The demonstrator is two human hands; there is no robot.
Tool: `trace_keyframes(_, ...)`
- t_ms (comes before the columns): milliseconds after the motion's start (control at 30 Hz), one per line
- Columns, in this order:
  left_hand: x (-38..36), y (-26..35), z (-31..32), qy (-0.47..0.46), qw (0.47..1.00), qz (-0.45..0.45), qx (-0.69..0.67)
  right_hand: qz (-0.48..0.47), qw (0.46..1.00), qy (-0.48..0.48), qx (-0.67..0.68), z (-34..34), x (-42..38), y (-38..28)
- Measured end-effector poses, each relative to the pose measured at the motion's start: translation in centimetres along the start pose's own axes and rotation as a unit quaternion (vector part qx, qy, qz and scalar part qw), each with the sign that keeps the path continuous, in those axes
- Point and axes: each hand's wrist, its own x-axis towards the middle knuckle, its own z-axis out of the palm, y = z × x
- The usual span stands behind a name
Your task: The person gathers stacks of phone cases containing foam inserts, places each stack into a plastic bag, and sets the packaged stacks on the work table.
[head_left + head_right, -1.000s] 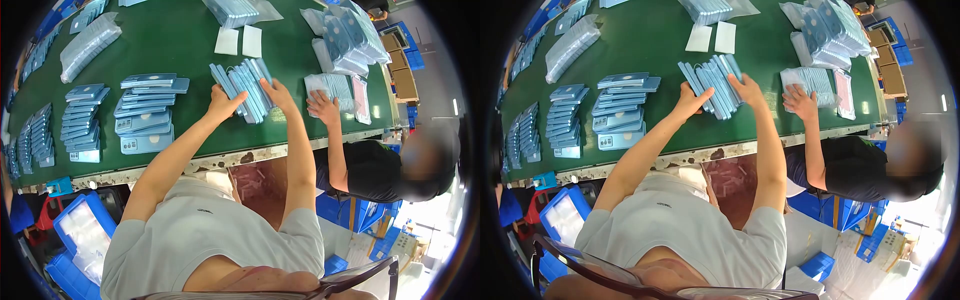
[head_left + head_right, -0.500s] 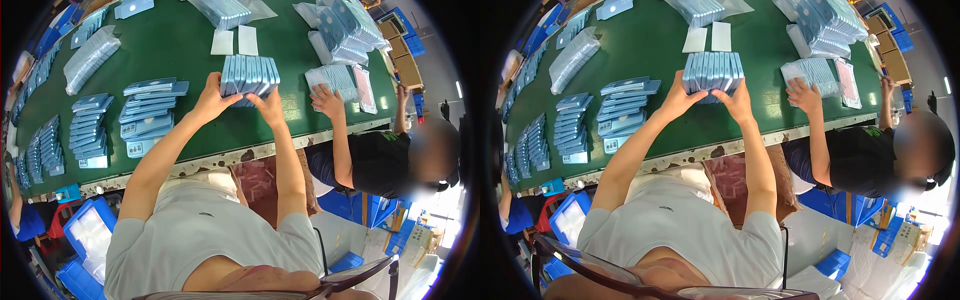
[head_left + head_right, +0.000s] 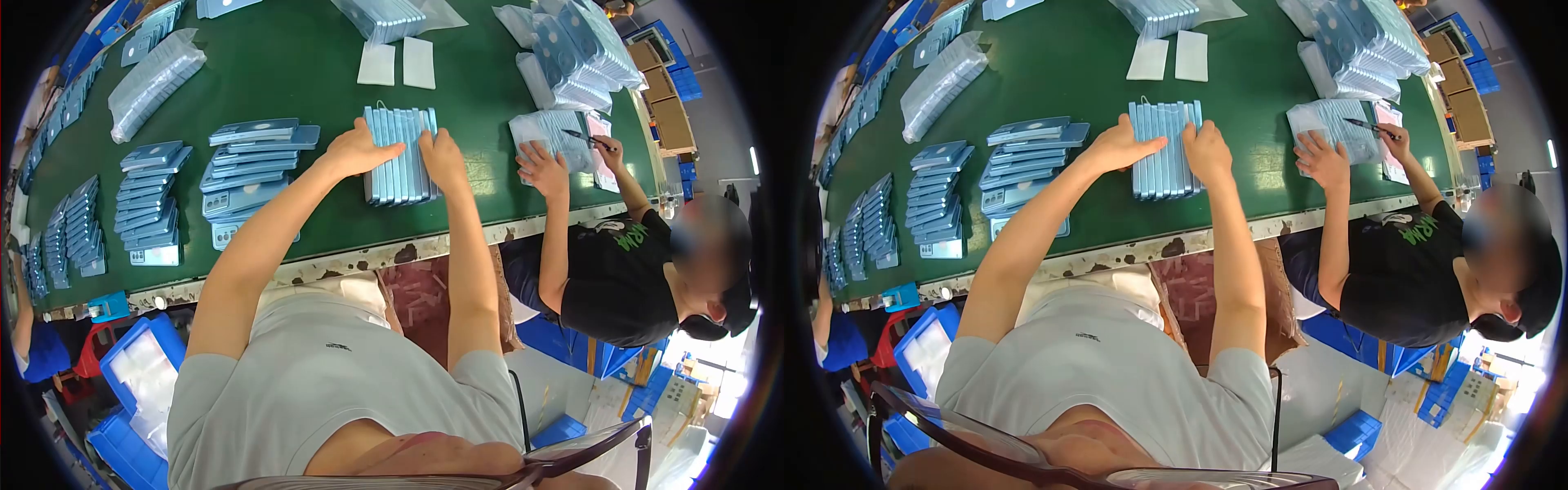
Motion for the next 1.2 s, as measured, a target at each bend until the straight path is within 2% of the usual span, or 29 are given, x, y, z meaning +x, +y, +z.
trace_keyframes(100, 0.2, -0.1, -0.8, -0.053, 0.998, -0.018, -0.042, -0.023, 0.999, -0.02, -0.019, -0.8, 0.8, 0.4)
trace_keyframes(167, 0.5, -0.6, -0.4, -0.049, 0.996, -0.018, -0.078, -0.012, 0.999, 0.008, -0.046, -1.5, 0.7, 0.1)
trace_keyframes(233, 0.8, -1.1, 0.1, -0.044, 0.992, -0.021, -0.115, -0.026, 0.999, -0.02, -0.036, -1.3, 0.8, 0.1)
trace_keyframes(300, 0.9, -1.6, 0.3, -0.064, 0.982, -0.038, -0.175, -0.015, 0.995, -0.013, 0.102, -0.8, -0.2, -0.1)
trace_keyframes(333, 0.4, -1.1, 0.0, -0.059, 0.982, -0.04, -0.177, 0.002, 0.994, -0.044, 0.103, -1.4, -0.9, -0.6)
trace_keyframes(367, -0.2, -0.5, -0.1, -0.084, 0.966, -0.06, -0.236, -0.005, 0.994, -0.048, 0.102, -1.5, -2.1, -1.3)
trace_keyframes(433, -0.7, 0.1, 0.5, -0.121, 0.923, -0.087, -0.356, -0.091, 0.994, -0.003, -0.058, -1.3, -4.6, -3.1)
trace_keyframes(467, 0.6, -1.0, 1.4, -0.204, 0.877, -0.023, -0.435, -0.103, 0.993, -0.013, -0.056, -1.3, -5.1, -3.7)
trace_keyframes(500, 1.0, -0.9, 2.0, -0.219, 0.868, -0.059, -0.441, -0.081, 0.989, -0.034, -0.122, -1.5, -5.2, -4.1)
trace_keyframes(533, 1.8, -1.5, 2.7, -0.25, 0.853, -0.053, -0.454, -0.068, 0.978, -0.054, -0.188, -1.7, -5.0, -4.7)
trace_keyframes(567, -0.4, 0.0, 2.2, -0.186, 0.864, -0.067, -0.463, -0.045, 0.964, -0.071, -0.252, -2.1, -4.6, -5.5)
trace_keyframes(600, 1.9, -1.3, 4.7, -0.196, 0.851, -0.054, -0.484, -0.08, 0.955, -0.1, -0.268, -2.2, -3.4, -4.6)
trace_keyframes(633, 3.0, -2.7, 6.3, -0.255, 0.799, 0.066, -0.54, -0.084, 0.945, -0.118, -0.293, -2.1, -2.3, -3.7)
trace_keyframes(667, 2.3, -2.3, 6.4, -0.212, 0.827, 0.098, -0.511, -0.128, 0.942, -0.105, -0.291, -2.3, -1.6, -2.3)
trace_keyframes(733, 1.1, -1.3, 6.7, -0.115, 0.878, 0.148, -0.44, -0.13, 0.931, -0.087, -0.33, -2.4, -0.4, -0.7)
trace_keyframes(767, 1.6, -0.8, 7.9, -0.036, 0.939, 0.111, -0.324, -0.118, 0.924, -0.092, -0.352, -2.3, -0.6, -1.8)
trace_keyframes(800, 0.6, -1.3, 8.6, 0.065, 0.94, 0.156, -0.297, -0.107, 0.916, -0.097, -0.374, -2.2, -0.8, -3.1)
trace_keyframes(833, -0.3, -2.3, 8.5, 0.063, 0.952, 0.199, -0.225, -0.089, 0.916, -0.097, -0.379, -1.8, 0.1, -2.6)
trace_keyframes(967, -15.5, -10.4, 0.0, 0.063, 0.92, 0.322, -0.213, -0.08, 0.927, -0.072, -0.36, -0.4, 4.5, 2.4)
trace_keyframes(1000, -20.1, -12.8, -2.4, 0.111, 0.943, 0.262, -0.173, -0.074, 0.93, -0.084, -0.349, -0.4, 5.6, 3.3)
trace_keyframes(1033, -23.7, -15.9, -3.0, 0.2, 0.943, 0.195, -0.183, -0.081, 0.928, -0.091, -0.353, -0.9, 5.9, 3.3)
trace_keyframes(1067, -28.1, -18.7, -4.0, 0.287, 0.944, 0.093, -0.136, -0.101, 0.918, -0.095, -0.372, -1.5, 6.5, 3.8)
trace_keyframes(1100, -33.7, -19.8, -6.2, 0.336, 0.926, -0.014, -0.172, -0.122, 0.907, -0.097, -0.391, -2.7, 7.6, 4.4)
trace_keyframes(1133, -37.7, -22.5, -5.9, 0.416, 0.896, -0.133, -0.086, -0.126, 0.897, -0.23, -0.356, -4.8, 9.2, 3.8)
trace_keyframes(1167, -42.1, -24.6, -5.3, 0.484, 0.854, -0.189, 0.037, -0.113, 0.874, -0.361, -0.306, -6.8, 10.6, 2.8)
trace_keyframes(1200, -46.7, -25.3, -5.1, 0.526, 0.819, -0.228, 0.0, -0.117, 0.88, -0.303, -0.346, -5.5, 9.9, 3.0)
